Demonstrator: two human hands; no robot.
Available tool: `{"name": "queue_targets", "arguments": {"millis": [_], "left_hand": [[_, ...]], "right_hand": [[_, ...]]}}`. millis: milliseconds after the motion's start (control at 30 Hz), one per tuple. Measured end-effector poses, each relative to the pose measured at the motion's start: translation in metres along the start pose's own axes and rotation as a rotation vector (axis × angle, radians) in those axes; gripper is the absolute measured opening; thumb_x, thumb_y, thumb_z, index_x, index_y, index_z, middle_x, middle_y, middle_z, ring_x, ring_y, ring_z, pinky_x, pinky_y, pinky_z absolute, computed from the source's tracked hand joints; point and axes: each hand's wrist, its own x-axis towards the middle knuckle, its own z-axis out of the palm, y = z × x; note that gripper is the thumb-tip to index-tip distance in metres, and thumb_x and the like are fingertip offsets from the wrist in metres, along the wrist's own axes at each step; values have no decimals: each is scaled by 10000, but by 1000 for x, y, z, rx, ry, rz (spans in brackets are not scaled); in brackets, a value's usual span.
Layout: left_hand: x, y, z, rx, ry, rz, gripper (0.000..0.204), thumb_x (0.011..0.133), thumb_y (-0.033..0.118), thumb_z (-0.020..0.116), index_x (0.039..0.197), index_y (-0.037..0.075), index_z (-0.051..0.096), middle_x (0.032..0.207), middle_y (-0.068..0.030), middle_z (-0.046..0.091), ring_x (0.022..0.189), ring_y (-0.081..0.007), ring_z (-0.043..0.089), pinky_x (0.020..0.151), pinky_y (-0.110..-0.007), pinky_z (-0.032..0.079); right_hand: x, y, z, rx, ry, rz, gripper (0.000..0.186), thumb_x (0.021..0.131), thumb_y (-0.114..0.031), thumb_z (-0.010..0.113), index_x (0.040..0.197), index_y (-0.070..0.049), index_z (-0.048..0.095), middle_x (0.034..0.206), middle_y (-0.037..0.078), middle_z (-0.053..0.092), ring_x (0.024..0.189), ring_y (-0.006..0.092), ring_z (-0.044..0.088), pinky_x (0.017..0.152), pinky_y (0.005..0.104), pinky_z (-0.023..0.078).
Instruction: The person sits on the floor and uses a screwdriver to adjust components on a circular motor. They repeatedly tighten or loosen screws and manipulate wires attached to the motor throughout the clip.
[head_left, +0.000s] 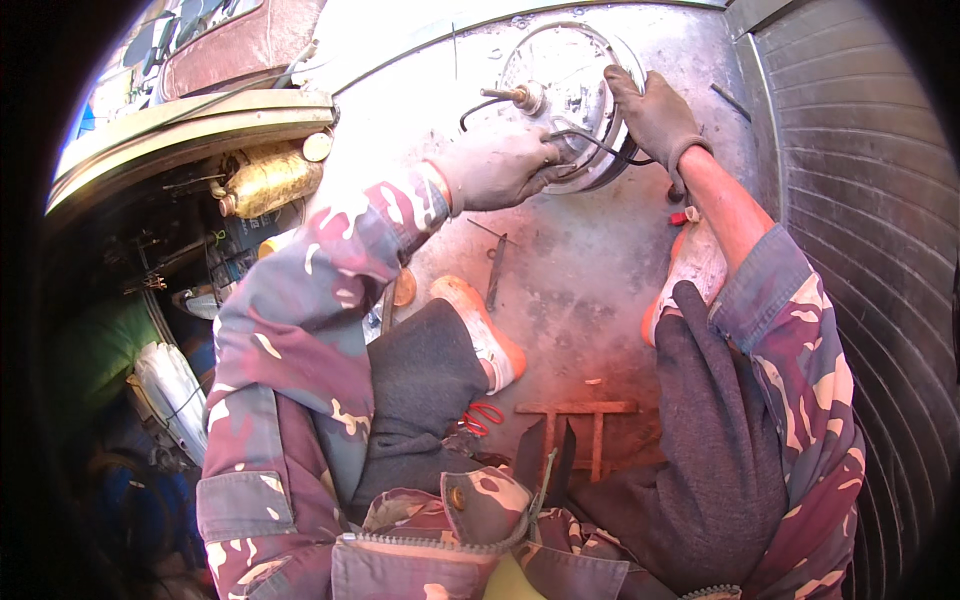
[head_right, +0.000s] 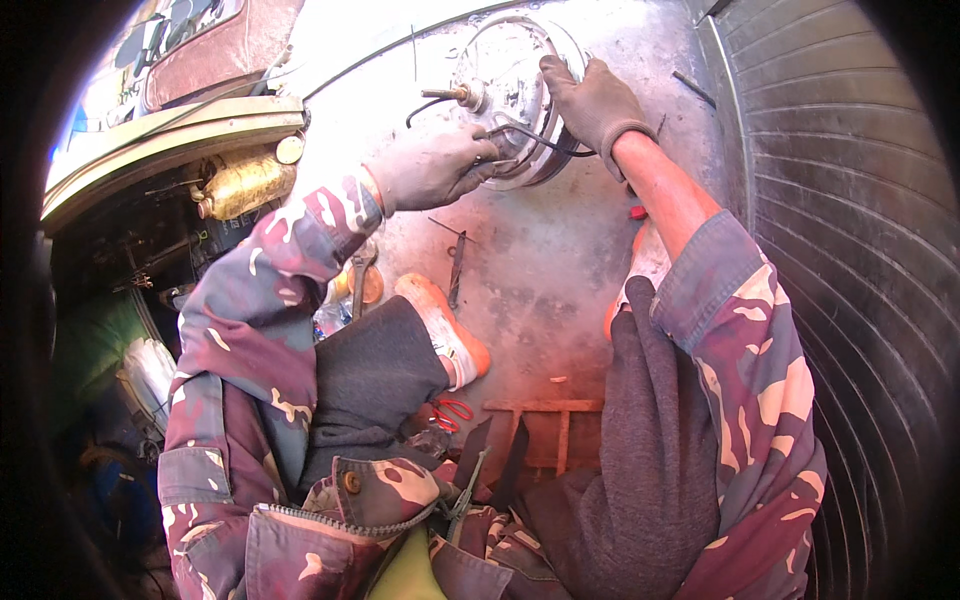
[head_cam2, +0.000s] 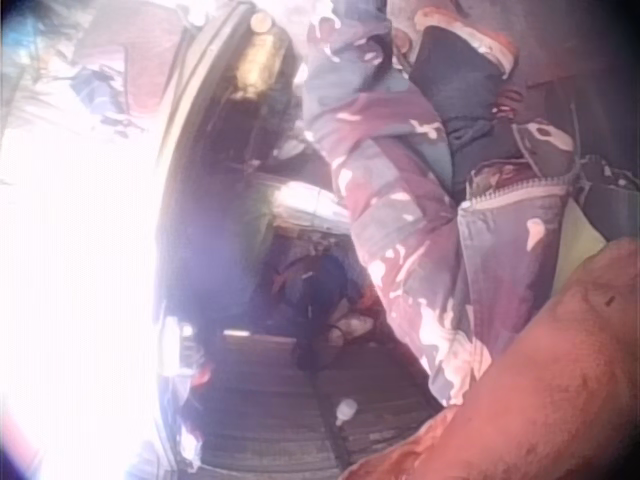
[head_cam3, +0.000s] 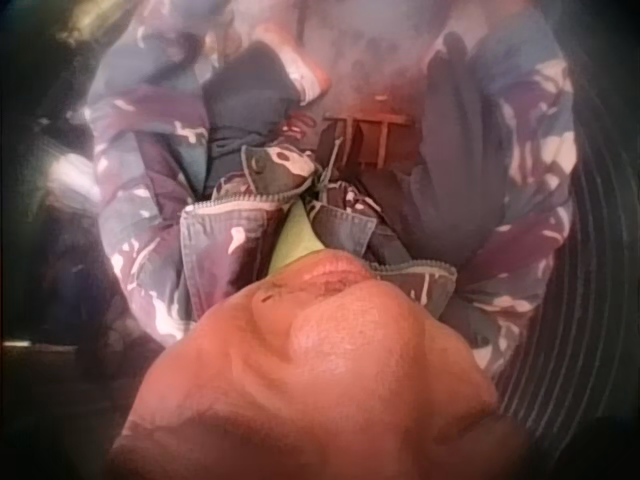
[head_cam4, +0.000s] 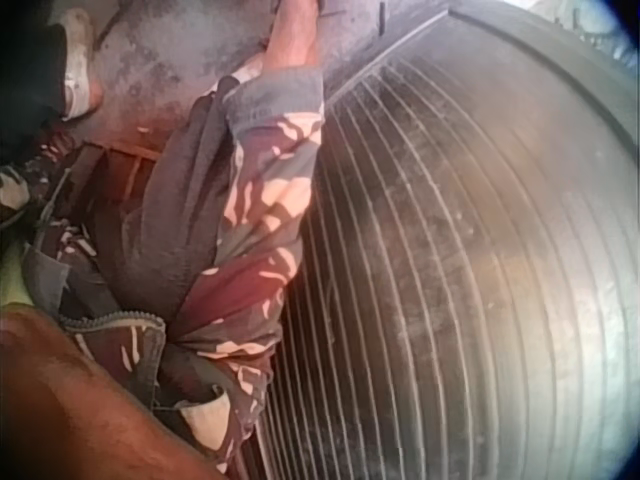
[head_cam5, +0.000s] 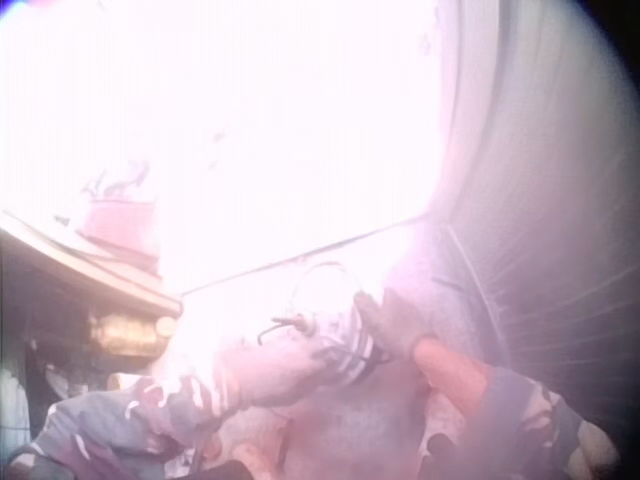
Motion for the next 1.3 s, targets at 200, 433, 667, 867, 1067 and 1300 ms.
{"name": "queue_targets", "arguments": {"millis": [200, 433, 667, 867, 1067, 1300], "left_hand": [[-30, 3, 22, -461, 78, -439, 435, 1013, 402, 661, 1176, 1, 709, 1148, -180, 737, 970, -320, 741, 851, -415, 583], [-33, 16, 44, -1827, 33, -771, 845, 1026, 749, 443, 1127, -59, 667, 1082, -228, 701, 940, -327, 741, 756, -431, 634], [-6, 32, 44, -2141, 37, -709, 650, 1112, 597, 393, 963, 37, 686, 971, -181, 735, 837, -308, 751, 700, -406, 611], [-3, 41, 33, -2133, 77, -791, 591, 1123, 559, 384, 909, 76, 648, 869, -134, 713, 731, -285, 711, 647, -410, 567], [-4, 38, 26, -2130, -15, -823, 495, 1120, 482, 424, 903, 76, 605, 836, -145, 689, 704, -284, 681, 641, -421, 562], [-8, 32, 25, -1625, -94, -817, 457, 1115, 399, 480, 907, 34, 659, 812, -139, 712, 677, -293, 726, 649, -430, 611]], "right_hand": [[4, 3, 3, 2, 13, 19, 977, 953, -791, 503, 1263, 129, 610, 1171, 336, 715, 1182, 442, 691, 1053, 462, 494], [2, -3, -2, -21, -36, 42, 941, 968, -747, 508, 1334, 118, 578, 1225, 348, 695, 1223, 445, 676, 1077, 464, 497], [-1, -8, -6, -40, -70, 70, 930, 976, -730, 508, 1381, 106, 560, 1256, 341, 691, 1237, 445, 671, 1088, 468, 499], [-2, -8, -7, -23, -70, 61, 928, 974, -743, 502, 1347, 104, 572, 1233, 349, 692, 1223, 448, 676, 1074, 471, 503], [-2, -4, -3, -71, -65, 56, 937, 980, -746, 488, 1341, 115, 571, 1230, 356, 690, 1220, 445, 678, 1072, 473, 503], [0, -2, -2, -41, -61, 39, 944, 977, -747, 496, 1342, 121, 569, 1211, 356, 697, 1203, 454, 685, 1069, 471, 506]]}}
